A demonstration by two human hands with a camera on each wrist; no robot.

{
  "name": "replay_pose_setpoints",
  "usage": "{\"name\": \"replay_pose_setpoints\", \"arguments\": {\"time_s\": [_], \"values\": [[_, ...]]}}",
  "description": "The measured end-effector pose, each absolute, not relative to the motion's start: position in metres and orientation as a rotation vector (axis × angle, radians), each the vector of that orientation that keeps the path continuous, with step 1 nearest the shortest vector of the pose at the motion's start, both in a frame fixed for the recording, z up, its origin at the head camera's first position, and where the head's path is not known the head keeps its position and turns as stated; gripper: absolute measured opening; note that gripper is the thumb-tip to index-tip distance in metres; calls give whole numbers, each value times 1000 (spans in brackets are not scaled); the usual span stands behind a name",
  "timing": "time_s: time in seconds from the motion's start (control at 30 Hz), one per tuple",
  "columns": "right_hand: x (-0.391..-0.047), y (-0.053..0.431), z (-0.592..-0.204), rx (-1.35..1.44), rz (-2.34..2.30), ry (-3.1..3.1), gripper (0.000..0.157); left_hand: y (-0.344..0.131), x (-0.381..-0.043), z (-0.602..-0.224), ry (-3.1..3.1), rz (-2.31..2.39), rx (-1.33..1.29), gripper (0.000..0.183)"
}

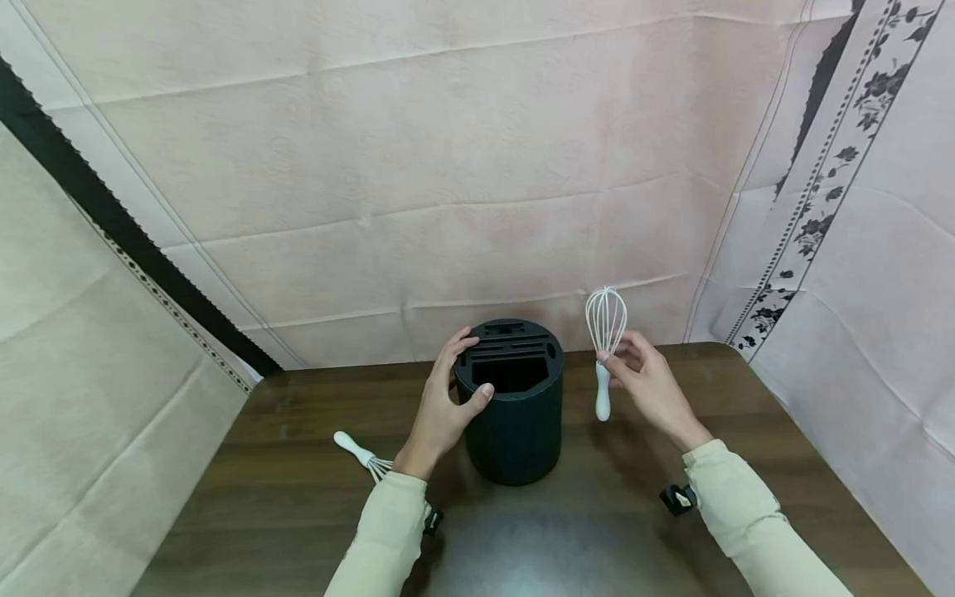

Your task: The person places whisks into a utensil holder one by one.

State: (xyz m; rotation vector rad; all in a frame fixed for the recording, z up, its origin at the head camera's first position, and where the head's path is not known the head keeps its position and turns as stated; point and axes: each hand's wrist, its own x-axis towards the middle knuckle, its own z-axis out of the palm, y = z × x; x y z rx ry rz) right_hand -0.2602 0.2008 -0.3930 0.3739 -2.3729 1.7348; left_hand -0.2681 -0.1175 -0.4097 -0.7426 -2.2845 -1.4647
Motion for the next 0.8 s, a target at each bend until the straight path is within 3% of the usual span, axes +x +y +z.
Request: {"name": "replay_pose_setpoints", "arguments": {"time_s": [0.8], "values": [[-236,173,-320,493,1659,-2266,48,-119,-267,-409,-2278,-1469,-739,64]]}}
